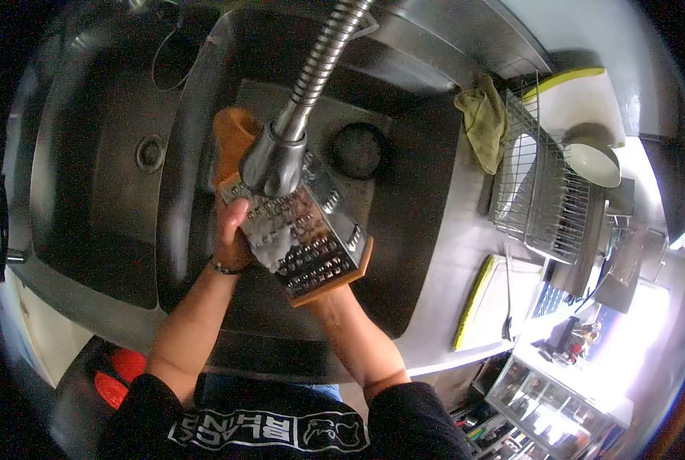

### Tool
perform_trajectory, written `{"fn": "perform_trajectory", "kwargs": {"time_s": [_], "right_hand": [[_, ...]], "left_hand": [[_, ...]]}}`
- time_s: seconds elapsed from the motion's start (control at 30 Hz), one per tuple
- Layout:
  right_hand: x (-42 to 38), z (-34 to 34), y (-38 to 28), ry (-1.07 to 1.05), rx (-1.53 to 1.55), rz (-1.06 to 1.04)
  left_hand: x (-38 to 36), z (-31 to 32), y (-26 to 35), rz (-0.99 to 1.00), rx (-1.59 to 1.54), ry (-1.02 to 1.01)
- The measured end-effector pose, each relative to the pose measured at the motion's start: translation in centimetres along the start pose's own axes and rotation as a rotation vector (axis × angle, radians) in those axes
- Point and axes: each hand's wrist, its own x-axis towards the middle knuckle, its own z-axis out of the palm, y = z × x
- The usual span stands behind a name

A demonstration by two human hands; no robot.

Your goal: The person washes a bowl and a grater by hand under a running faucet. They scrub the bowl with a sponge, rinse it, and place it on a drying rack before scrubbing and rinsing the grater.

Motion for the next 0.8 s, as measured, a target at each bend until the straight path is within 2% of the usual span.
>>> {"fn": "perform_trajectory", "kwargs": {"time_s": [0.07, 0.2, 0.3, 0.33, 0.37, 0.43, 0.47, 0.5, 0.57, 0.6, 0.63, 0.7, 0.73, 0.77, 0.8], "right_hand": [[-0.1, -0.2, -0.2, -0.021, 0.189, 0.054], [-1.1, -0.4, -1.0, -0.063, 0.57, 0.157], [-1.1, -0.2, -1.2, -0.111, 0.866, 0.236], [-1.3, -0.2, -1.2, -0.123, 0.963, 0.26], [-1.6, 0.0, -1.4, -0.121, 0.962, 0.259], [-2.7, 0.8, -1.7, 0.034, 0.753, 0.136], [-2.1, 1.2, -2.2, 0.306, 0.419, 0.17], [-1.9, 0.8, -2.2, 0.303, 0.422, 0.166], [-1.6, 0.3, -2.4, -0.048, 1.038, 0.13], [-2.0, 0.6, -2.5, 0.149, 0.929, 0.107], [-2.3, 2.1, -3.4, 0.147, 0.929, 0.101], [-3.0, 4.7, -4.7, 0.219, 0.825, 0.029], [-3.8, 4.7, -4.2, 0.12, 0.738, -0.059], [-3.9, 4.8, -3.8, 0.122, 0.74, -0.055], [-3.8, 4.9, -3.3, 0.282, 0.392, -0.143]], "left_hand": [[0.2, 0.0, -0.1, -0.15, -0.099, 0.097], [-0.2, 0.2, -0.1, -0.18, -0.11, 0.032], [-0.2, -1.0, -0.1, -0.097, -0.178, 0.042], [-0.1, -1.2, 0.1, -0.018, -0.038, 0.009], [0.2, -1.3, 0.2, -0.019, -0.04, 0.009], [0.3, -1.2, 0.8, -0.102, -0.041, 0.103], [0.2, 0.2, 1.5, -0.114, -0.098, 0.073], [0.2, 0.4, 1.4, -0.112, -0.094, 0.069], [0.1, 0.6, 0.9, -0.051, 0.014, 0.074], [0.1, 0.2, 0.9, -0.08, -0.002, 0.001], [0.2, -0.2, 0.9, -0.079, -0.002, -0.005], [0.4, -1.0, 0.7, -0.276, -0.545, -0.171], [0.4, -1.7, 0.4, -0.22, -0.45, -0.15], [0.3, -2.4, -0.2, -0.221, -0.449, -0.146], [0.3, -3.0, -0.8, -0.24, -0.388, -0.183]]}}
